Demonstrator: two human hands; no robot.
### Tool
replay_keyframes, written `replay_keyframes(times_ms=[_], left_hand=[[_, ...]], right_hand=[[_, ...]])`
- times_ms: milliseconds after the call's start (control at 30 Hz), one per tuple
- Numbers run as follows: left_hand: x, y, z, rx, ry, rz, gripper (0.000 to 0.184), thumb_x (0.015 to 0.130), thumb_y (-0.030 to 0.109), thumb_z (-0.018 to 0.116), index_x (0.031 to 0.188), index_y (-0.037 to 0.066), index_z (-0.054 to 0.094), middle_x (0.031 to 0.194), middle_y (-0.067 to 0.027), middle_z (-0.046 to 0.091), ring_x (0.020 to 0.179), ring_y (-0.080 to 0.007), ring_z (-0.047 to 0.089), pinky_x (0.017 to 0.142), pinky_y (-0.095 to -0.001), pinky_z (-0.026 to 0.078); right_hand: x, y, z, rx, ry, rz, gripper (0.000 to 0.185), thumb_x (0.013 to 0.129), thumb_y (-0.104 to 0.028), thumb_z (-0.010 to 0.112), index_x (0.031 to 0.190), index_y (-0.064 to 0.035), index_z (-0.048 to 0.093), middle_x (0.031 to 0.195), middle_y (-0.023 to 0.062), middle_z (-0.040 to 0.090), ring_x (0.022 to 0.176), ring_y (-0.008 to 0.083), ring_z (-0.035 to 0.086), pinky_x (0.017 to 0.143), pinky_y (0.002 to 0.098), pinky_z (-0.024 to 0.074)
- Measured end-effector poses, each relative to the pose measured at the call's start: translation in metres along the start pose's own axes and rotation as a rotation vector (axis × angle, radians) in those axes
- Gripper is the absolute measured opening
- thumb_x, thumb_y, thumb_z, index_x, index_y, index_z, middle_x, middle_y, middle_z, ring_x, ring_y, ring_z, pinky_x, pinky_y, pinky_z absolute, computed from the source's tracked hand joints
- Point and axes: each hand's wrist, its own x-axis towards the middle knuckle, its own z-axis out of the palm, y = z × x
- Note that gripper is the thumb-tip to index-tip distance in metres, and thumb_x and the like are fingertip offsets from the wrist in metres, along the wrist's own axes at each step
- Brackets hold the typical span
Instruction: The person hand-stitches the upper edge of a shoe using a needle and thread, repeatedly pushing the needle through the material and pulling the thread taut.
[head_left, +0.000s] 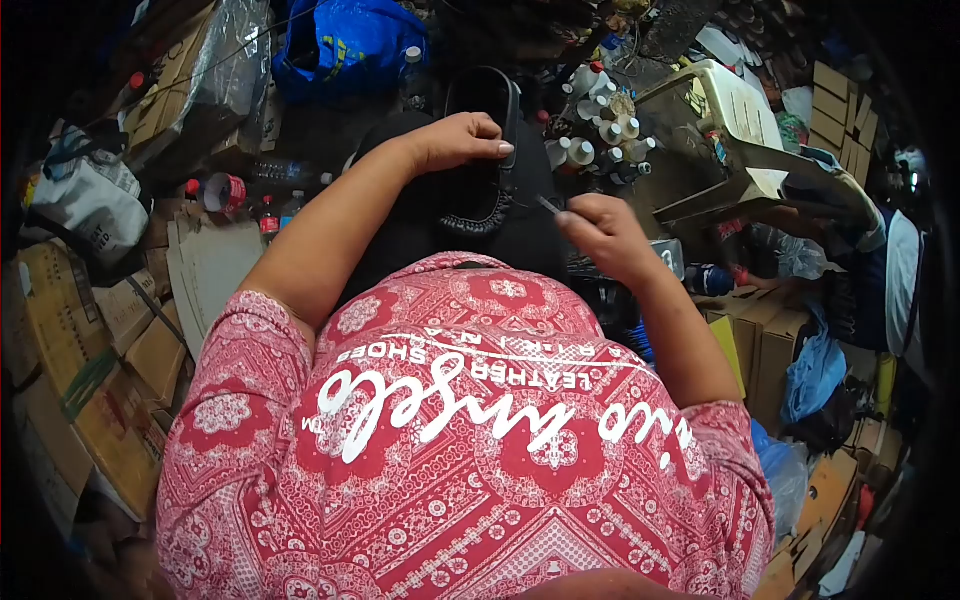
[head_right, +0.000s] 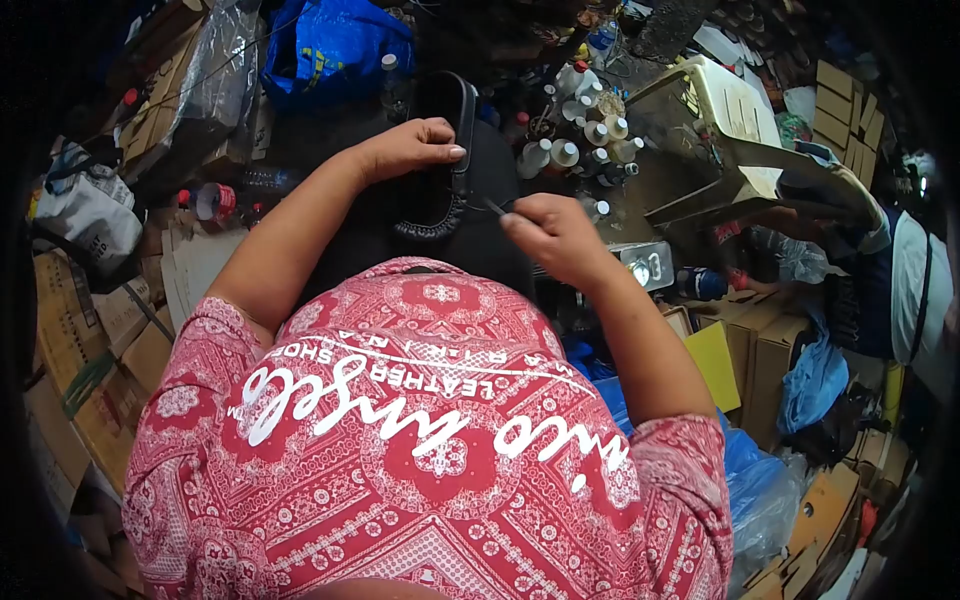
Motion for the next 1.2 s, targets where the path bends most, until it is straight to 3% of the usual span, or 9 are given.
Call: replay_keyframes(times_ms=[100,133,233,333,733,967,1200], left_hand=[[-0.012,0.018,0.001,0.052,-0.029,-0.023,0.042,0.083,0.043,0.065,0.095,0.003,0.066,0.096,-0.0042,0.048,0.086,-0.0179,0.053,0.073,-0.0302,0.045],[-0.014,0.024,-0.002,0.048,-0.029,-0.020,0.042,0.083,0.043,0.065,0.095,0.003,0.066,0.096,-0.0042,0.048,0.086,-0.0179,0.053,0.073,-0.0302,0.045],[-0.021,0.032,-0.006,0.429,-0.066,0.129,0.033,0.078,0.027,0.072,0.097,0.002,0.065,0.096,-0.0084,0.052,0.093,-0.0217,0.054,0.081,-0.0338,0.043],[-0.020,0.029,-0.004,0.324,-0.046,0.053,0.028,0.074,0.021,0.075,0.092,0.001,0.066,0.097,-0.0105,0.056,0.095,-0.0243,0.056,0.084,-0.0339,0.043],[-0.009,0.033,-0.014,0.338,-0.240,0.055,0.026,0.075,0.010,0.068,0.101,0.005,0.069,0.096,-0.0098,0.060,0.093,-0.0243,0.058,0.085,-0.0328,0.045],[0.007,0.030,-0.015,0.341,-0.324,-0.023,0.028,0.076,0.011,0.068,0.103,0.005,0.069,0.101,-0.0094,0.060,0.095,-0.0249,0.059,0.086,-0.0335,0.045],[0.009,0.025,-0.016,0.302,-0.340,-0.016,0.028,0.077,0.012,0.067,0.104,0.005,0.068,0.101,-0.0087,0.060,0.096,-0.0250,0.058,0.088,-0.0336,0.044]], right_hand=[[-0.007,0.001,-0.003,0.165,0.136,-0.005,0.016,0.085,-0.015,0.064,0.081,0.0010,0.063,0.070,0.0056,0.054,0.066,0.0111,0.051,0.060,0.0293,0.0418],[-0.004,0.000,-0.002,0.113,0.152,0.005,0.012,0.083,-0.012,0.066,0.090,-0.0024,0.067,0.073,0.0054,0.054,0.066,0.0121,0.052,0.061,0.0281,0.0423],[0.011,-0.001,0.011,-0.079,0.170,-0.078,0.015,0.083,-0.011,0.066,0.097,-0.0074,0.069,0.075,0.0056,0.054,0.068,0.0144,0.055,0.062,0.0275,0.0435],[0.022,-0.006,0.017,-0.098,0.148,-0.106,0.020,0.082,-0.010,0.065,0.101,-0.0120,0.070,0.076,0.0064,0.055,0.069,0.0188,0.057,0.063,0.0289,0.0450],[0.035,-0.016,0.013,-0.322,0.103,-0.074,0.018,0.077,-0.010,0.063,0.093,-0.0107,0.071,0.080,0.0115,0.060,0.077,0.0295,0.061,0.070,0.0360,0.0491],[0.044,-0.021,0.014,-0.387,0.127,-0.134,0.017,0.074,-0.009,0.063,0.090,-0.0101,0.071,0.081,0.0122,0.061,0.077,0.0308,0.061,0.071,0.0379,0.0495],[0.053,-0.024,0.003,-0.438,-0.005,-0.118,0.019,0.072,-0.007,0.063,0.088,-0.0104,0.071,0.082,0.0111,0.062,0.080,0.0299,0.062,0.073,0.0369,0.0495]])
